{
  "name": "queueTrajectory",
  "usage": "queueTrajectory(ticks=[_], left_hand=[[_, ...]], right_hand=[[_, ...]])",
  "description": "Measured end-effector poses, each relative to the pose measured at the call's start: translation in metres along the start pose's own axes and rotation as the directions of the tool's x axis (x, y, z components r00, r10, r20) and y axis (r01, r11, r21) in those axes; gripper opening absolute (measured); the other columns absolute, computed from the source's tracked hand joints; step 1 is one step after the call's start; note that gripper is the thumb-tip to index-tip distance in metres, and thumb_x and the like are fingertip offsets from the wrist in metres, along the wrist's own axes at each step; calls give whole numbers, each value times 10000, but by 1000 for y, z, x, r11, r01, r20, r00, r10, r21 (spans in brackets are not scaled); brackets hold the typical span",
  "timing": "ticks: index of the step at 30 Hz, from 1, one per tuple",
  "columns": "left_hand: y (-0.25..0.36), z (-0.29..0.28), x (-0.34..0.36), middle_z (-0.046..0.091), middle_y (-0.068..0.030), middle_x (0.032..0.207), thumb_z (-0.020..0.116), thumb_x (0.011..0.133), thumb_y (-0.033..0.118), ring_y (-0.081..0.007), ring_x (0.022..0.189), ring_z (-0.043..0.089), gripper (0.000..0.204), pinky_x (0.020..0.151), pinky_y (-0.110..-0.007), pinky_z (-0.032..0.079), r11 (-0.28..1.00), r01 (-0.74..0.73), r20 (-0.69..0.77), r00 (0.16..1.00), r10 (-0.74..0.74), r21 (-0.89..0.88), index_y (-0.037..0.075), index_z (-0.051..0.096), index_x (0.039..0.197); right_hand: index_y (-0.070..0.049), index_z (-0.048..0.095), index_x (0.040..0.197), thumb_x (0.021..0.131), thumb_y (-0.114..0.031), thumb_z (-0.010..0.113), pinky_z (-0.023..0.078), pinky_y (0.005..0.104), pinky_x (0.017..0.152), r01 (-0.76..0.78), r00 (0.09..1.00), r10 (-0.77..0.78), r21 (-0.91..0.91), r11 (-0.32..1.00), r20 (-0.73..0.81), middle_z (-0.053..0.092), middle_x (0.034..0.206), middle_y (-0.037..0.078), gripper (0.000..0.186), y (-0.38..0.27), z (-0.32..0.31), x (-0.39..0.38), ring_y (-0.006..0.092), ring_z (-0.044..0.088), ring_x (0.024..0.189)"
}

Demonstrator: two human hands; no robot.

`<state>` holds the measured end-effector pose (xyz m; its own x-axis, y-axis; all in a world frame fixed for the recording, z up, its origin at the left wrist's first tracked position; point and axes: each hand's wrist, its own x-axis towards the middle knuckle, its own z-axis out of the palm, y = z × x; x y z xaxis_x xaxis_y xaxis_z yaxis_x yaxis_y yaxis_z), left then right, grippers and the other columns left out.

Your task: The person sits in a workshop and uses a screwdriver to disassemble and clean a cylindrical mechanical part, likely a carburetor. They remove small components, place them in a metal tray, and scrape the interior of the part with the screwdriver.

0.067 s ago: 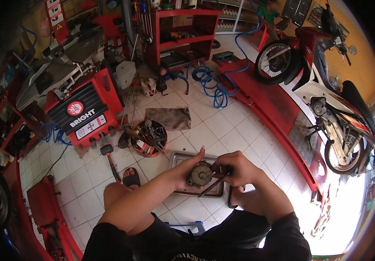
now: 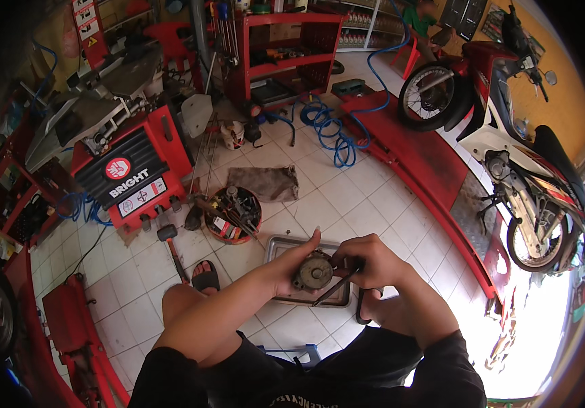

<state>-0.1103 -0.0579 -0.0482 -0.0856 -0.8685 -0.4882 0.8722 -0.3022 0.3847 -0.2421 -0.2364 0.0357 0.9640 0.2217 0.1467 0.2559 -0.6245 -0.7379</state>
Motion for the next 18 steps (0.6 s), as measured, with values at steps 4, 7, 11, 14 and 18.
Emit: queueTrajectory(ticks=[4, 7, 11, 14, 18], left_hand=[[0, 4, -2, 712, -87, 913, 409, 949, 812, -193, 731, 715, 840, 525, -361, 546, 1000, -6, -16, 1000, 5, -27, 32, 613, 1187], [1, 3, -3, 712, -81, 914, 418, 944, 814, -194, 743, 717, 838, 533, -356, 546, 1000, 4, -6, 1000, -4, -22, 34, 618, 1178], [0, -3, -2, 715, -78, 932, 445, 935, 813, -205, 761, 724, 810, 545, -351, 551, 1000, -11, -4, 1000, 11, 24, 53, 634, 1139], [-7, -7, -7, 703, -194, 947, 588, 898, 771, -308, 751, 705, 807, 603, -388, 593, 999, 27, 23, 999, -26, -42, 2, 639, 1135], [-4, -6, -11, 686, -173, 844, 542, 897, 811, -321, 664, 674, 812, 528, -380, 531, 1000, -3, -35, 999, 4, 1, 33, 669, 1090]], right_hand=[[-19, 735, 1046, 714, 23, 777, 574, 354, 648, 19, 1000, -19, -1, 1000, -10, 719, 878, 105, 337, 2, 0, 0, 263, 708, 748], [-19, 738, 1040, 709, 24, 781, 571, 351, 643, -2, 1000, 2, 8, 1000, 0, 718, 875, 107, 337, 3, 1, 0, 261, 708, 742], [-19, 737, 1017, 710, 9, 799, 566, 339, 638, 2, 1000, 0, 56, 998, -28, 715, 870, 115, 314, 5, 3, -1, 258, 704, 730], [-17, 734, 1017, 748, 5, 802, 562, 322, 639, 23, 1000, -23, 44, 999, -6, 721, 874, 93, 278, 3, 6, -7, 204, 703, 732], [-25, 620, 1301, 865, -37, 793, 545, 290, 616, -114, 982, 166, 438, 892, -84, 699, 880, 62, 469, 2, -2, -12, 133, 667, 710]])
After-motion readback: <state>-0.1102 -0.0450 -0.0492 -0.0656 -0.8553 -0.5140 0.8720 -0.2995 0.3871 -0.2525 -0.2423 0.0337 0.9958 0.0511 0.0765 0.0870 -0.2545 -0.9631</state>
